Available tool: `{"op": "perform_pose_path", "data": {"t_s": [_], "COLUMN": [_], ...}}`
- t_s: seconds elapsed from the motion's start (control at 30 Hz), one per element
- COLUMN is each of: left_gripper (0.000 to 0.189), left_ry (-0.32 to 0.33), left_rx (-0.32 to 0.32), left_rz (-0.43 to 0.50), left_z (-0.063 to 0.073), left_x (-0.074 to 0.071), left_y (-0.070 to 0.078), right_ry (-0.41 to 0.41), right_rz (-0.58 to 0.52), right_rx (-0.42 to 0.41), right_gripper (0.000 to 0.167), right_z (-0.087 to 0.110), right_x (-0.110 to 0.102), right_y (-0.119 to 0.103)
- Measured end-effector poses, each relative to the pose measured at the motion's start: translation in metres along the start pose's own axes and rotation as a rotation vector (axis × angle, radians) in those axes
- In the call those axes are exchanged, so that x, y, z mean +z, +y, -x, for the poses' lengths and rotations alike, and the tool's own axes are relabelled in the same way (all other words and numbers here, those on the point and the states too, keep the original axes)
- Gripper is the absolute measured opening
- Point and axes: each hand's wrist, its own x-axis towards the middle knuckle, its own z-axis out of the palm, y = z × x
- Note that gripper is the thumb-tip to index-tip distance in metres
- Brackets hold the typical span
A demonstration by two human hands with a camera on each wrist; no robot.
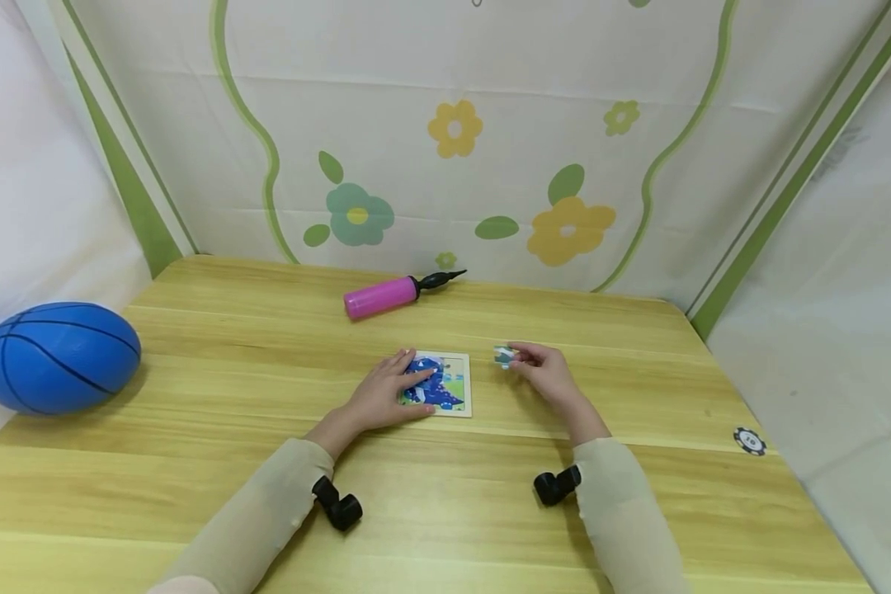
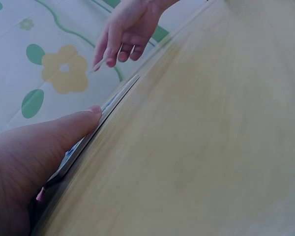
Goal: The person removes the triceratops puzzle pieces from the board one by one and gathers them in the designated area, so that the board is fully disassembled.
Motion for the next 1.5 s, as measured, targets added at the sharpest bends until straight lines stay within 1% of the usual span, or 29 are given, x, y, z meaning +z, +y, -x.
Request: {"op": "perform_pose_path", "data": {"t_s": [0.07, 0.4, 0.57, 0.7, 0.8, 0.9, 1.0, 1.17, 1.37, 1.5], "left_gripper": [0.068, 0.068, 0.069, 0.069, 0.069, 0.069, 0.069, 0.069, 0.070, 0.070], "left_ry": [-0.001, -0.001, -0.005, -0.006, -0.010, -0.013, -0.012, -0.015, -0.020, -0.024], "left_rx": [-0.003, -0.017, -0.024, -0.030, -0.030, -0.028, -0.026, -0.024, -0.026, -0.027], "left_rz": [0.001, 0.006, 0.005, 0.006, 0.009, 0.009, 0.005, 0.003, 0.002, 0.003], "left_z": [0.000, 0.000, -0.001, -0.001, -0.001, -0.001, -0.001, -0.001, 0.000, 0.000], "left_x": [0.000, 0.000, 0.000, -0.001, -0.001, -0.001, 0.000, 0.000, -0.001, -0.001], "left_y": [0.000, 0.000, 0.000, 0.000, 0.000, 0.001, 0.000, 0.000, 0.001, 0.001], "right_ry": [0.003, 0.040, 0.041, 0.035, 0.031, 0.039, 0.073, 0.119, 0.101, 0.092], "right_rz": [0.017, 0.139, 0.179, 0.223, 0.259, 0.269, 0.272, 0.313, 0.369, 0.367], "right_rx": [-0.015, -0.009, 0.028, 0.065, 0.103, 0.132, 0.147, 0.159, 0.149, 0.159], "right_gripper": [0.037, 0.040, 0.042, 0.044, 0.044, 0.044, 0.043, 0.042, 0.039, 0.039], "right_z": [0.003, 0.013, 0.011, 0.009, 0.008, 0.008, 0.007, 0.003, 0.000, 0.001], "right_x": [-0.011, -0.054, -0.073, -0.084, -0.088, -0.090, -0.089, -0.087, -0.085, -0.085], "right_y": [0.002, 0.016, 0.029, 0.037, 0.042, 0.046, 0.051, 0.060, 0.063, 0.060]}}
